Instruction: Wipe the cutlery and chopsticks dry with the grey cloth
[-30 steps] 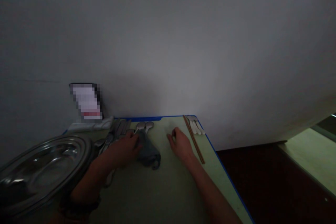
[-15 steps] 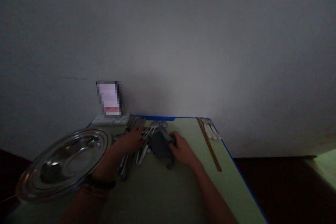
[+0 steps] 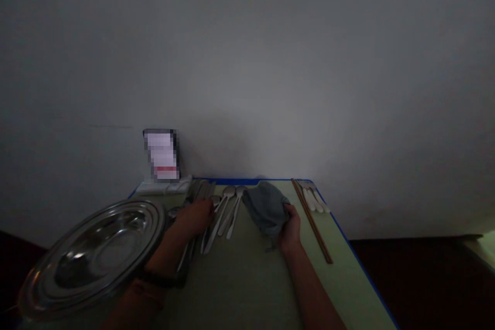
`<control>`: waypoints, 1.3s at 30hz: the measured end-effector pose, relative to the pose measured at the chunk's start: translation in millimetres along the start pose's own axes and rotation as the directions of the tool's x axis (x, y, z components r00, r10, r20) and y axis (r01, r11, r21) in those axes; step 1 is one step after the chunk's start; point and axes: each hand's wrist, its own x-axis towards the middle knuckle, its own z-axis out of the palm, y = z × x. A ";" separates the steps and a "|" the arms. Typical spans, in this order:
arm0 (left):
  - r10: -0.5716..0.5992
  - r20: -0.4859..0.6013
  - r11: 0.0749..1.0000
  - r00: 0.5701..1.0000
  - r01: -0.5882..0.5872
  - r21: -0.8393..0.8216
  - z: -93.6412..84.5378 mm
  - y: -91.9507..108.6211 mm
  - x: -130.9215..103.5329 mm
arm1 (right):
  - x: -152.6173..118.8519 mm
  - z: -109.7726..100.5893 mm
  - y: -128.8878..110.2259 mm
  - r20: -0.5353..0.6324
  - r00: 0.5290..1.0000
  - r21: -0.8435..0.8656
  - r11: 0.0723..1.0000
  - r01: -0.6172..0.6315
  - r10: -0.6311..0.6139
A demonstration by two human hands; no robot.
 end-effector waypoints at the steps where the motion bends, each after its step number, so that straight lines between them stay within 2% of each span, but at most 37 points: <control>1: 0.012 -0.002 1.000 1.000 -0.012 -0.006 -0.9 1.0 -0.2 | 0.5 -0.1 0.4 -0.005 1.000 0.008 1.000 -0.027 0.027; 5: 0.085 -0.032 0.996 0.996 -0.086 -0.037 -0.1 14.0 0.0 | 4.3 -1.3 2.3 -0.044 0.993 0.094 0.990 -0.101 0.105; 9: 0.121 -0.077 0.991 0.990 -0.124 -0.044 9.9 33.6 -0.9 | 8.0 -4.7 1.8 -0.100 0.981 0.200 0.969 -0.145 0.167; 14: 0.108 -0.065 0.994 0.992 -0.108 -0.003 19.6 43.1 -1.9 | 8.0 -2.9 -1.7 -0.102 0.954 0.462 0.863 -0.206 0.282; 19: 0.041 0.029 0.999 0.999 -0.041 0.032 14.7 39.5 -2.2 | 5.1 0.2 -8.5 -0.122 0.922 0.515 0.818 -0.258 0.368; 24: 0.025 0.087 0.999 0.996 -0.027 0.020 12.8 37.6 -4.6 | 3.8 1.3 -9.3 -0.050 0.945 0.460 0.847 -0.266 0.323; 28: 0.055 0.122 0.998 0.991 -0.053 -0.020 11.0 32.4 -3.5 | 4.7 1.8 -6.2 -0.055 0.948 0.470 0.845 -0.253 0.314; 32: 0.157 0.154 0.982 0.976 -0.138 -0.128 -4.0 19.1 -2.1 | 6.0 0.4 -4.0 -0.063 0.950 0.426 0.869 -0.252 0.306; 36: 0.228 0.118 0.940 0.967 -0.187 -0.285 -23.1 5.0 -4.6 | 7.6 -3.5 -2.8 -0.077 0.960 0.405 0.888 -0.218 0.270; 39: 0.279 0.130 0.876 0.951 -0.197 -0.441 -23.6 4.6 -5.0 | 9.6 -10.6 -1.3 -0.149 0.958 0.432 0.888 -0.159 0.244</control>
